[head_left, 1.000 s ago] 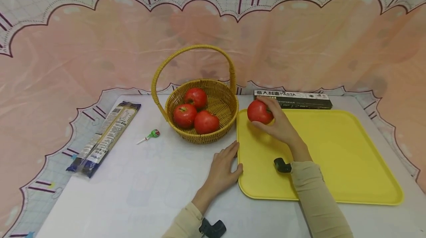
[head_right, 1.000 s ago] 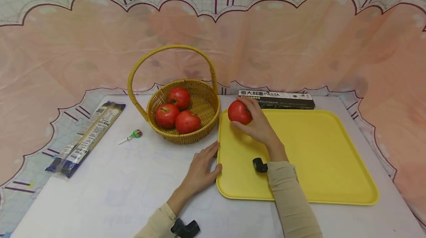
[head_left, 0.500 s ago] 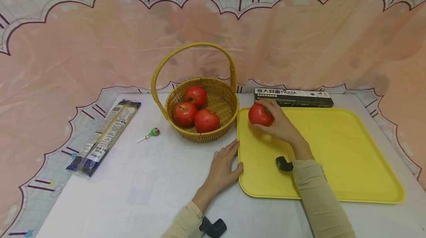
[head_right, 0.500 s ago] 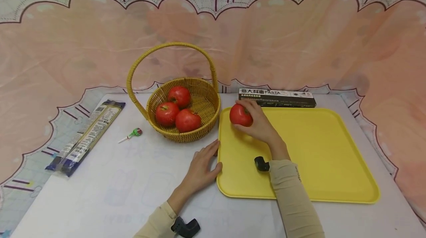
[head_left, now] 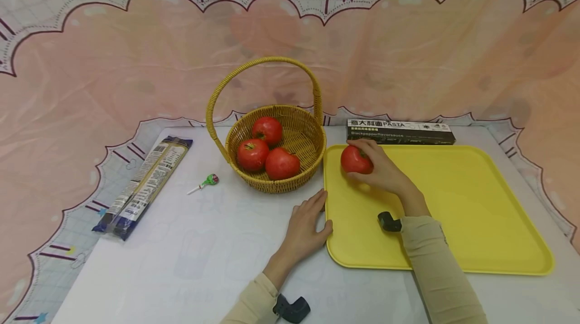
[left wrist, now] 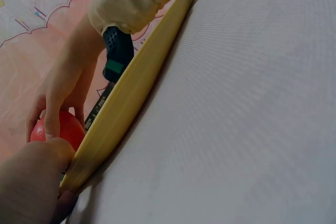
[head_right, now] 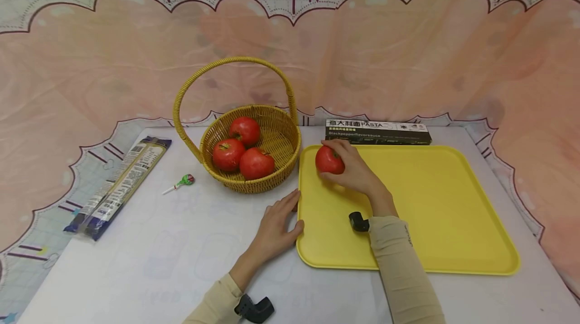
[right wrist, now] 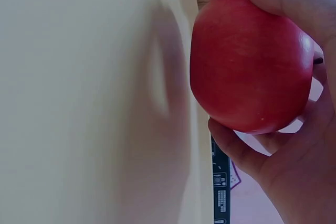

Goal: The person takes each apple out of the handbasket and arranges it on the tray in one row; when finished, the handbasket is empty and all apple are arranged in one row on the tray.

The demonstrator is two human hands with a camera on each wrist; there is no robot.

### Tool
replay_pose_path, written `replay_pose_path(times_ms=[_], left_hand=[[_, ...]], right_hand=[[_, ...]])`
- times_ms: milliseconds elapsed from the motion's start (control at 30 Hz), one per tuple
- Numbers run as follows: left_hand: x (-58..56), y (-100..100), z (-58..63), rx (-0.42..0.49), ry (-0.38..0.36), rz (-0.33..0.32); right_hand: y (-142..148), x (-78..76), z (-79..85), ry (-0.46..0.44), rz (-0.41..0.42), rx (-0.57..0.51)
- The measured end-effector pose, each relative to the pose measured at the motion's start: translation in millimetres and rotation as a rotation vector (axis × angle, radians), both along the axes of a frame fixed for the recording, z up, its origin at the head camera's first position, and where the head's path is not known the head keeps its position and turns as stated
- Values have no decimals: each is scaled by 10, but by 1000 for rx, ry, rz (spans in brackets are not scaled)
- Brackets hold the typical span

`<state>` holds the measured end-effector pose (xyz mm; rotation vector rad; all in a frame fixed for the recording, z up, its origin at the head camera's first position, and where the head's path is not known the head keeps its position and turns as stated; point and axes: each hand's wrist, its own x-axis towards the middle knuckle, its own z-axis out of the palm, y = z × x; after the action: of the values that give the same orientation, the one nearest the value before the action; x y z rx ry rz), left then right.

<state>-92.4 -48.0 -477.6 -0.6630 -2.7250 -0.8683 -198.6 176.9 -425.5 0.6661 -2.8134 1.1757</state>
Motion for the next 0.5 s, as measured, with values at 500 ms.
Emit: replay_pose_path(times_ms=[500], left_hand=[[6, 1, -12, 0, 3, -1]], right_hand=[[-11, 3, -45, -40, 22, 22]])
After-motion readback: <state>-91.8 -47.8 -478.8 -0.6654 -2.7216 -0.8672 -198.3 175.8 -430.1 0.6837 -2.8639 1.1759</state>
